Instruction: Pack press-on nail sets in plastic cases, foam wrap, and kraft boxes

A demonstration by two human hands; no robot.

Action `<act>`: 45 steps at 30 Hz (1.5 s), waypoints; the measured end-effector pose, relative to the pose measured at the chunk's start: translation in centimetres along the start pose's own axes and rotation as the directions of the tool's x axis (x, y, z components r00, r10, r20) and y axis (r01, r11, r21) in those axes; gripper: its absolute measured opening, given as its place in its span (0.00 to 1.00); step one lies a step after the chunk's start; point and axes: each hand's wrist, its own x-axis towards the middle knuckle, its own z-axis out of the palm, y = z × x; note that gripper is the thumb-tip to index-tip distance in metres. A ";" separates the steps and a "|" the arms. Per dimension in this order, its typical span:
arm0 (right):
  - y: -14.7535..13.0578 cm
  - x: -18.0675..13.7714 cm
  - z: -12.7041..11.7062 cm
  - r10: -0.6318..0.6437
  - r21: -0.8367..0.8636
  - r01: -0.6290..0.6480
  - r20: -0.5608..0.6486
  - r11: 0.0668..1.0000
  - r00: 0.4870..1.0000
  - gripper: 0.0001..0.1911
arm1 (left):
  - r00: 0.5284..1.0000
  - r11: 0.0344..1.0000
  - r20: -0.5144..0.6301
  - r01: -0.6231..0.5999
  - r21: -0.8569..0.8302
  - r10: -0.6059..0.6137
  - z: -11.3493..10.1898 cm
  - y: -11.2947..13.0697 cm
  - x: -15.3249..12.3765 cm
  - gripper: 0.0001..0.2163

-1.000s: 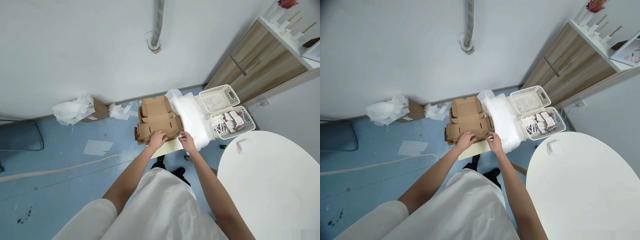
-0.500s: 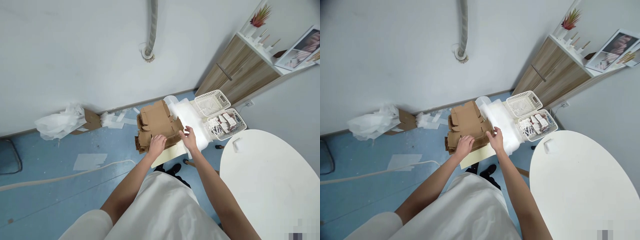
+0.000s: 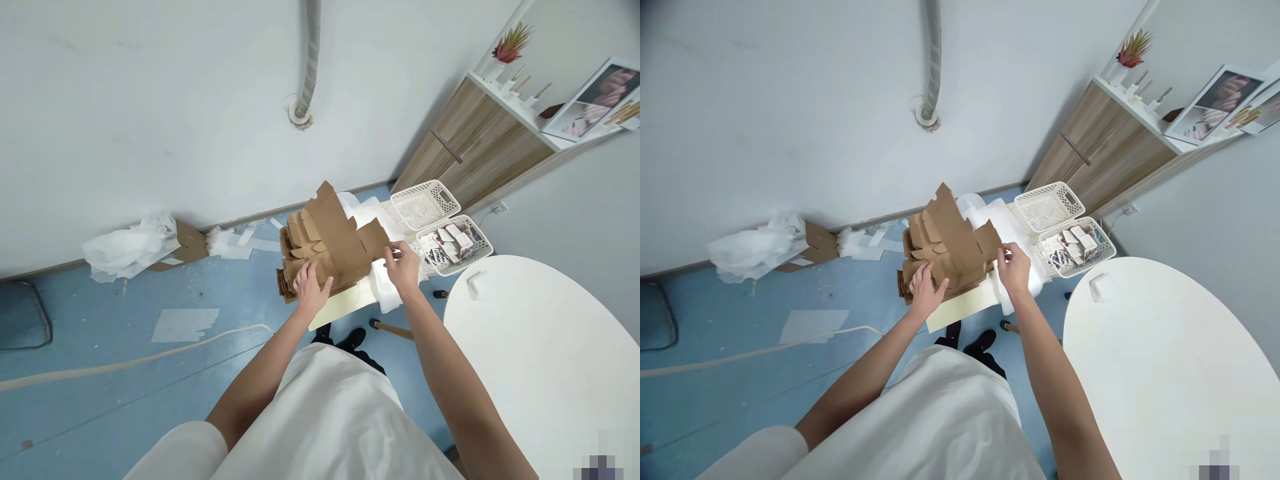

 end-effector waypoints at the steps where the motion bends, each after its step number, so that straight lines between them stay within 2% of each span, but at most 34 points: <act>1: 0.1 -0.2 -0.8 0.011 0.035 -0.010 -0.018 0.999 1.000 0.16 | 0.999 0.999 0.004 0.032 -0.002 -0.032 0.2 0.0 0.2 0.28; 4: 0.9 -1.3 -3.5 0.096 0.149 -0.086 -0.067 0.985 0.993 0.17 | 0.996 0.996 0.042 0.078 -0.039 -0.077 1.1 0.5 0.7 0.31; 6: 1.9 -2.3 -5.5 0.164 0.229 -0.135 -0.114 0.964 0.980 0.17 | 0.994 0.991 0.087 0.073 -0.112 -0.064 2.2 1.3 1.0 0.32; 9: 4.0 -4.5 -9.0 0.255 0.355 -0.177 -0.185 0.918 0.949 0.16 | 0.981 0.960 0.193 0.060 -0.274 -0.006 5.0 3.4 1.4 0.35; 12: 6.6 -7.7 -12.7 0.357 0.453 -0.205 -0.280 0.867 0.891 0.15 | 0.938 0.885 0.340 0.105 -0.454 0.063 8.3 6.6 1.2 0.36; 15: 9.7 -11.7 -16.3 0.480 0.540 -0.234 -0.375 0.809 0.793 0.14 | 0.872 0.800 0.474 0.196 -0.567 0.122 11.3 10.2 -0.3 0.32; 17: 11.9 -14.9 -18.4 0.559 0.588 -0.251 -0.427 0.769 0.711 0.14 | 0.797 0.793 0.582 0.248 -0.557 0.160 12.8 12.5 -2.0 0.25; 19: 13.9 -18.4 -20.2 0.623 0.616 -0.269 -0.478 0.740 0.619 0.14 | 0.716 0.817 0.664 0.241 -0.524 0.215 14.0 14.5 -4.1 0.17; 21: 15.6 -21.8 -21.7 0.667 0.629 -0.288 -0.523 0.722 0.531 0.15 | 0.680 0.837 0.674 0.162 -0.522 0.289 15.3 16.5 -6.4 0.12; 23: 17.2 -25.0 -23.0 0.695 0.638 -0.302 -0.553 0.708 0.460 0.16 | 0.675 0.847 0.641 0.044 -0.530 0.366 16.6 18.5 -8.6 0.09; 27: 20.4 -30.2 -25.0 0.744 0.671 -0.326 -0.566 0.666 0.356 0.18 | 0.621 0.846 0.616 -0.155 -0.510 0.484 19.2 22.0 -12.7 0.08; 29: 22.1 -32.0 -25.6 0.771 0.699 -0.330 -0.541 0.634 0.336 0.18 | 0.595 0.842 0.617 -0.216 -0.494 0.515 20.4 23.3 -14.4 0.08; 33: 24.9 -34.7 -26.2 0.806 0.748 -0.322 -0.472 0.580 0.358 0.18 | 0.561 0.836 0.622 -0.321 -0.445 0.547 22.3 24.6 -16.6 0.09; 39: 27.4 -36.7 -26.2 0.849 0.808 -0.339 -0.335 0.482 0.409 0.16 | 0.563 0.850 0.641 -0.404 -0.337 0.522 24.4 25.9 -18.5 0.09; 45: 29.4 -37.2 -25.6 0.895 0.826 -0.392 -0.269 0.405 0.356 0.15 | 0.568 0.863 0.666 -0.439 -0.251 0.483 25.6 27.2 -19.6 0.10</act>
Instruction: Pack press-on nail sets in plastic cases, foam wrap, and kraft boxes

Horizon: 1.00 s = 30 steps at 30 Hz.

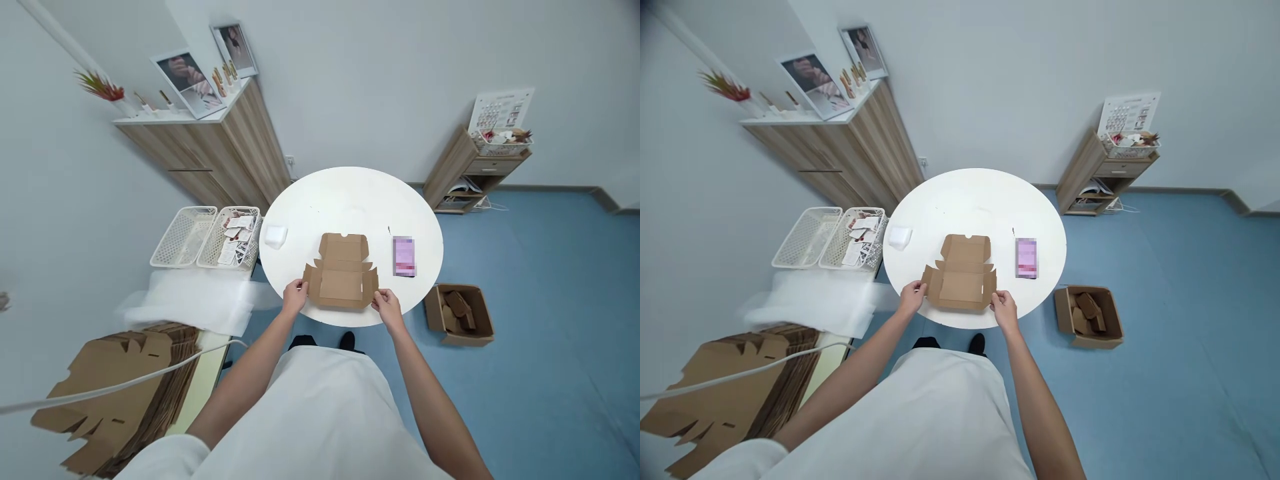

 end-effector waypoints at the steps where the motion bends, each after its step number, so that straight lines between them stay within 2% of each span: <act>1: 0.2 0.3 0.1 0.010 -0.012 -0.010 -0.005 1.000 1.000 0.15 | 1.000 1.000 0.006 0.011 -0.002 -0.011 0.2 0.0 0.2 0.09; 7: 1.2 1.5 1.2 0.053 -0.068 -0.055 -0.030 0.996 0.998 0.17 | 0.995 0.994 0.061 0.087 -0.060 -0.084 0.9 -1.0 1.7 0.10; 12: 1.5 2.0 2.2 0.012 -0.200 -0.032 -0.096 0.979 0.995 0.18 | 0.988 0.982 0.094 0.133 -0.137 -0.121 1.3 -2.4 3.7 0.10; 15: 1.1 2.0 2.2 -0.021 -0.294 -0.017 -0.127 0.956 0.992 0.21 | 0.982 0.979 0.121 0.162 -0.127 -0.147 1.1 -3.2 4.8 0.10; 17: 0.7 1.8 2.0 -0.063 -0.383 0.005 -0.139 0.924 0.988 0.24 | 0.976 0.980 0.139 0.182 -0.087 -0.169 0.8 -3.6 5.3 0.14; 20: -0.2 1.7 1.8 -0.131 -0.554 0.017 -0.167 0.832 0.977 0.29 | 0.967 0.980 0.168 0.197 -0.013 -0.192 0.3 -4.1 5.3 0.27; 22: -0.9 1.9 1.7 -0.194 -0.667 0.034 -0.168 0.744 0.967 0.30 | 0.975 0.992 0.186 0.115 0.057 -0.124 -0.1 -4.2 4.8 0.37; 25: -2.3 2.6 2.0 -0.281 -0.794 0.091 -0.103 0.601 0.954 0.29 | 0.973 0.962 0.189 -0.172 0.214 0.132 -0.7 -3.8 3.9 0.47; 27: -3.5 3.4 2.3 -0.302 -0.846 0.128 -0.040 0.517 0.952 0.27 | 0.918 0.880 0.233 -0.380 0.283 0.322 -1.0 -3.3 3.6 0.44; 30: -5.3 5.1 3.0 -0.286 -0.893 0.176 0.056 0.414 0.957 0.21 | 0.781 0.737 0.357 -0.613 0.284 0.513 -1.0 -2.7 3.6 0.27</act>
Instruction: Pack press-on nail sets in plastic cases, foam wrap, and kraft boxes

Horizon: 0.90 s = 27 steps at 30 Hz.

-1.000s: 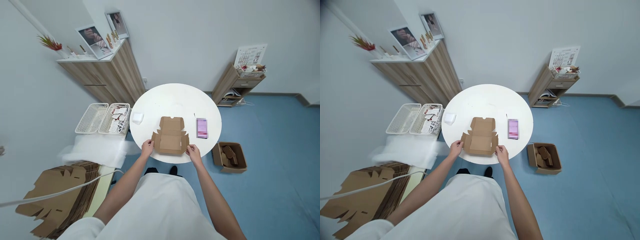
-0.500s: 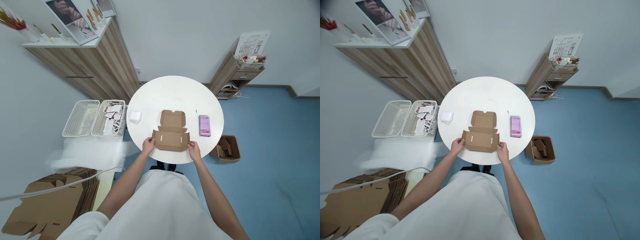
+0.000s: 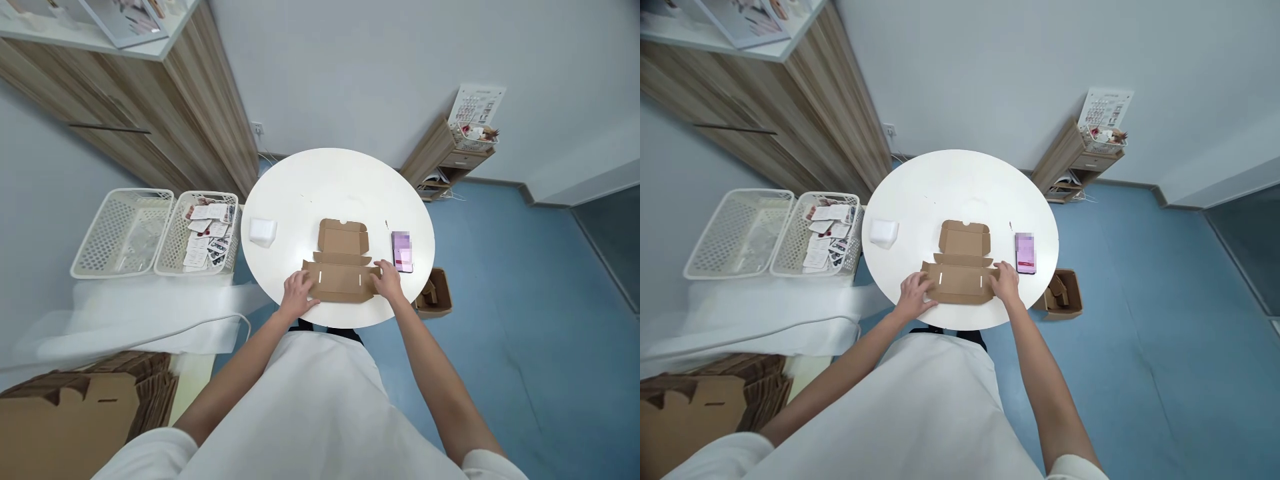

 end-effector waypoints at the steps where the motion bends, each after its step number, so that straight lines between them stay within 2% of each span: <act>1: -0.3 0.8 -0.2 -0.019 -0.025 0.019 0.026 1.000 0.999 0.20 | 0.998 0.998 0.023 -0.059 0.014 0.059 0.0 0.1 0.1 0.22; 4: -1.2 2.9 -0.5 -0.044 -0.084 0.054 0.115 0.995 0.992 0.18 | 0.988 0.989 0.074 -0.141 0.042 0.138 0.2 0.4 0.4 0.13; 8: -1.7 5.1 0.0 -0.007 -0.154 0.044 0.230 0.987 0.973 0.19 | 0.980 0.981 0.116 -0.174 0.089 0.164 0.5 0.8 0.2 0.11; 12: -2.0 6.5 1.0 -0.002 -0.174 0.058 0.306 0.983 0.952 0.21 | 0.984 0.977 0.132 -0.144 0.158 0.124 1.1 1.0 0.0 0.08; 15: -2.3 7.1 1.6 -0.007 -0.080 0.037 0.349 0.996 0.937 0.25 | 0.988 0.978 0.133 -0.099 0.186 0.075 1.4 0.8 0.3 0.08; 20: -2.9 6.7 2.0 -0.032 0.052 0.014 0.358 0.999 0.933 0.29 | 0.992 0.983 0.122 -0.039 0.179 0.018 1.4 0.4 0.7 0.09; 27: -3.1 3.3 2.5 -0.085 -0.102 0.124 0.319 0.987 0.944 0.38 | 0.992 0.991 0.116 0.034 0.128 -0.049 0.9 0.1 1.1 0.11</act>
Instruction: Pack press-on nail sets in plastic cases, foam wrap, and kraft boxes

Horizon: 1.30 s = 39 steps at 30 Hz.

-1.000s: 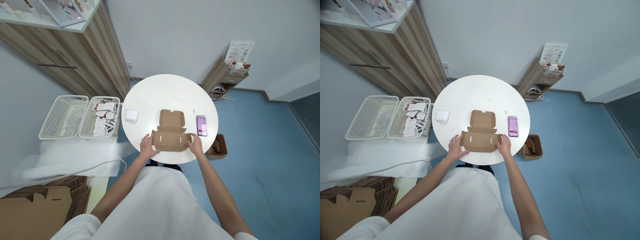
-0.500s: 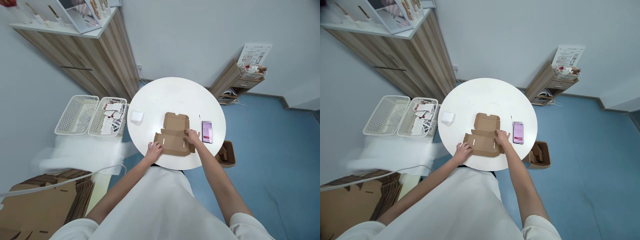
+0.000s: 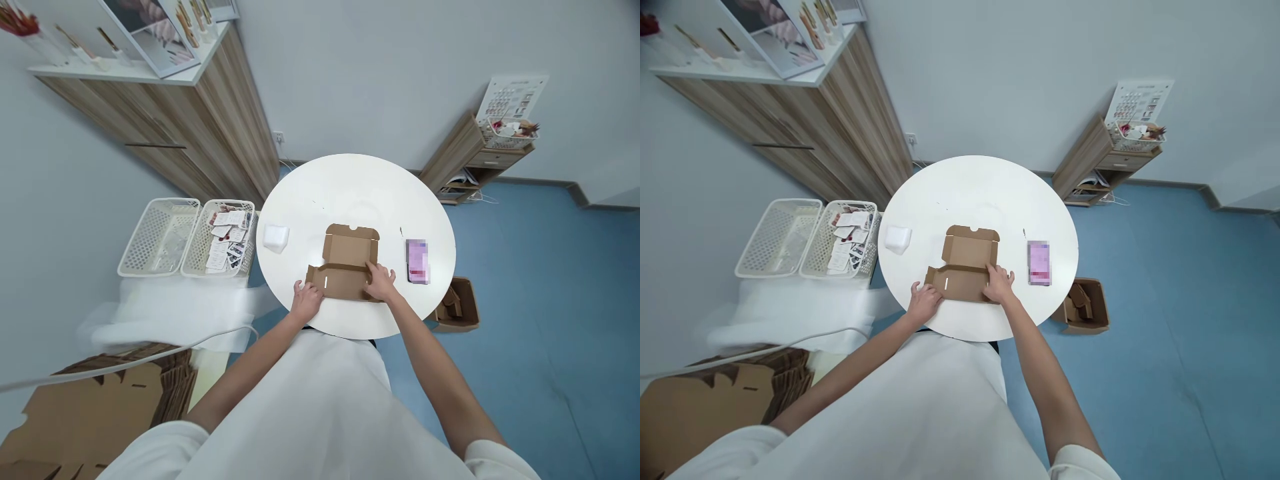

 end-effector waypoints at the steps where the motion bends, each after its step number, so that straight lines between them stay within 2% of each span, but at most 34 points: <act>1: -0.1 -0.5 0.3 -0.009 -0.031 0.009 -0.002 0.999 1.000 0.40 | 1.000 1.000 0.003 0.007 -0.015 -0.007 0.0 0.0 0.1 0.11; 9: -1.0 -2.6 2.9 -0.030 -0.206 0.007 -0.109 0.979 0.994 0.56 | 0.999 0.999 0.016 -0.030 0.026 0.030 -0.1 0.0 0.2 0.11; 14: -1.6 -2.9 3.0 -0.015 -0.293 -0.066 -0.266 0.954 0.964 0.53 | 0.999 0.999 0.017 -0.031 0.018 0.031 -0.3 0.3 0.2 0.10; 17: -1.9 -2.9 2.6 -0.034 -0.332 -0.066 -0.286 0.941 0.957 0.52 | 0.999 1.000 -0.031 -0.016 -0.002 0.016 -0.6 0.5 -0.2 0.08; 19: -2.1 -2.9 2.5 -0.048 -0.359 -0.049 -0.256 0.932 0.965 0.52 | 0.993 0.998 -0.103 0.060 -0.026 -0.063 -0.6 0.4 -0.7 0.16; 21: -2.3 -2.7 2.4 -0.075 -0.390 -0.018 -0.221 0.920 0.972 0.52 | 0.964 0.975 -0.158 0.198 -0.096 -0.212 -0.5 -0.2 -1.2 0.27; 23: -2.3 -2.6 2.4 -0.111 -0.407 0.021 -0.198 0.913 0.974 0.52 | 0.930 0.923 -0.125 0.311 -0.227 -0.344 -0.2 -1.0 -1.5 0.34; 25: -2.2 -2.4 2.5 -0.140 -0.396 0.058 -0.182 0.916 0.973 0.51 | 0.918 0.863 -0.042 0.355 -0.359 -0.395 0.2 -2.0 -1.5 0.35; 27: -2.1 -2.3 2.6 -0.155 -0.374 0.082 -0.168 0.924 0.974 0.51 | 0.918 0.832 -0.005 0.356 -0.426 -0.396 0.5 -2.7 -1.1 0.34; 30: -1.8 -2.0 2.8 -0.162 -0.375 0.093 -0.156 0.922 0.974 0.50 | 0.917 0.837 -0.011 0.360 -0.412 -0.399 0.8 -3.1 -0.2 0.29; 34: -1.8 -2.0 2.8 -0.175 -0.402 0.099 -0.157 0.910 0.972 0.51 | 0.920 0.830 0.012 0.359 -0.427 -0.392 0.9 -2.6 1.1 0.25; 39: -1.8 -2.2 2.9 -0.206 -0.370 0.135 -0.159 0.919 0.965 0.52 | 0.921 0.827 -0.020 0.340 -0.448 -0.389 1.0 -2.3 1.7 0.16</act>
